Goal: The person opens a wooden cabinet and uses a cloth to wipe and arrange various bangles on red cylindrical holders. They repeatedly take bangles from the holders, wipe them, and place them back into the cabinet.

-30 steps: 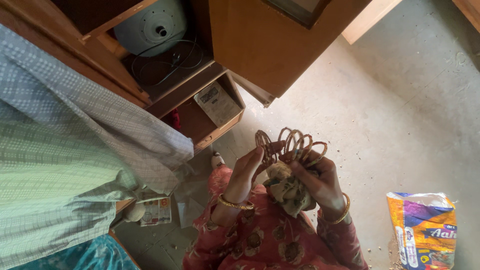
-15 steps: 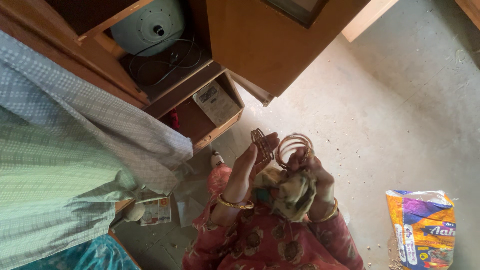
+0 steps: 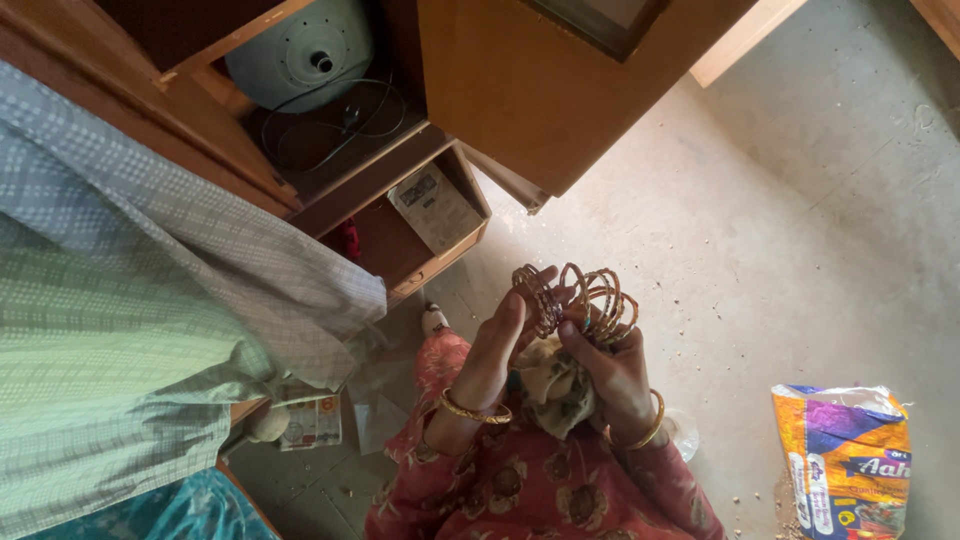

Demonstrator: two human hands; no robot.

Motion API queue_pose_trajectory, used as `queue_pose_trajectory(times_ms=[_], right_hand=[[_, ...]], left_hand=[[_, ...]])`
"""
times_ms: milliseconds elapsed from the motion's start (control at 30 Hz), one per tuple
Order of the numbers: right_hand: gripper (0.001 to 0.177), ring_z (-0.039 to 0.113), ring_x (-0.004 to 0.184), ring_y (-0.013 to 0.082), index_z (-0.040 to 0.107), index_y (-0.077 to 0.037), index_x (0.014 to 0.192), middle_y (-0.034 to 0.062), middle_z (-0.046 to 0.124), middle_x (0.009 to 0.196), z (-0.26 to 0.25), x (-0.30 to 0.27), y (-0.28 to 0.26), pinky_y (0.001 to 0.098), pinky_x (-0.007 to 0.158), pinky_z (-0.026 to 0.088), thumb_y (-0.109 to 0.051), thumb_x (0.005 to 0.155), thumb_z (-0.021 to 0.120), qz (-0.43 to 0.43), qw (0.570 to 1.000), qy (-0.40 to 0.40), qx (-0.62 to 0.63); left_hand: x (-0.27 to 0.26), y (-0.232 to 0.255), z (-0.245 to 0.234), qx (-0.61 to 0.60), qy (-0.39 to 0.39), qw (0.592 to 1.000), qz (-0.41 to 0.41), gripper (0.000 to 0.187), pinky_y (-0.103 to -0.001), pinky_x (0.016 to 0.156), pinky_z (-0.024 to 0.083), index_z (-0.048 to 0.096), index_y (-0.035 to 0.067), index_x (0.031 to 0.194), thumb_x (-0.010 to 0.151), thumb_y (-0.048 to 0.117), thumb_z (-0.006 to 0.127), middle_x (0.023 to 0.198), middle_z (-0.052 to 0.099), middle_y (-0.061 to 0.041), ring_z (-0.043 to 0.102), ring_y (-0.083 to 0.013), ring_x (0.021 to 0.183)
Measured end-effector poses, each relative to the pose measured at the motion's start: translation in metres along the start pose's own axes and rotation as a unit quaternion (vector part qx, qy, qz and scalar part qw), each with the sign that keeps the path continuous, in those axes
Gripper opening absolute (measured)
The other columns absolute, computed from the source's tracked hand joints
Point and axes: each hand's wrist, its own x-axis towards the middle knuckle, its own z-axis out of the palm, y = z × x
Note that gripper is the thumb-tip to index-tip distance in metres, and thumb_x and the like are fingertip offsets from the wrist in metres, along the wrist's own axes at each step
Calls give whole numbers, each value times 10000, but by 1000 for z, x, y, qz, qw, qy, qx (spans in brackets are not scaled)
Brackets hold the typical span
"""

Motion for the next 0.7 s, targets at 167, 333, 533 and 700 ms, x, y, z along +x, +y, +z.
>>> queue_pose_trajectory(times_ms=[167, 333, 533, 700], right_hand=[[140, 714, 774, 113, 774, 17, 1052, 82, 785, 901, 8, 2, -4, 278, 666, 593, -38, 931, 731, -54, 993, 2, -107], [148, 711, 757, 114, 770, 23, 1044, 78, 784, 875, 24, 8, -8, 280, 649, 595, -66, 938, 718, -60, 986, -7, -156], [169, 707, 759, 100, 763, 32, 1042, 62, 783, 868, 46, 24, -12, 268, 653, 594, -87, 940, 700, -45, 981, -9, -186], [161, 681, 787, 87, 763, 38, 1049, 49, 763, 896, 66, 51, -1, 248, 681, 567, -73, 947, 708, -68, 985, -11, -156]], left_hand=[[2, 6, -3, 50, 16, 999, -3, 698, -360, 1146, 435, 384, 19, 1564, 1083, 516, 293, 1470, 568, -153, 546, -218, 1370], [6, 5, -13, 20, 14, 1000, 13, 680, -358, 1170, 415, 383, -8, 1554, 1096, 488, 300, 1486, 555, -147, 527, -219, 1386], [9, 18, -33, -12, 27, 1000, 11, 674, -364, 1149, 440, 466, -50, 1493, 1102, 474, 301, 1455, 589, -158, 554, -230, 1360], [20, 19, -70, -50, 52, 997, 10, 658, -335, 1130, 462, 527, -35, 1444, 1077, 480, 343, 1435, 617, -106, 574, -196, 1333]])
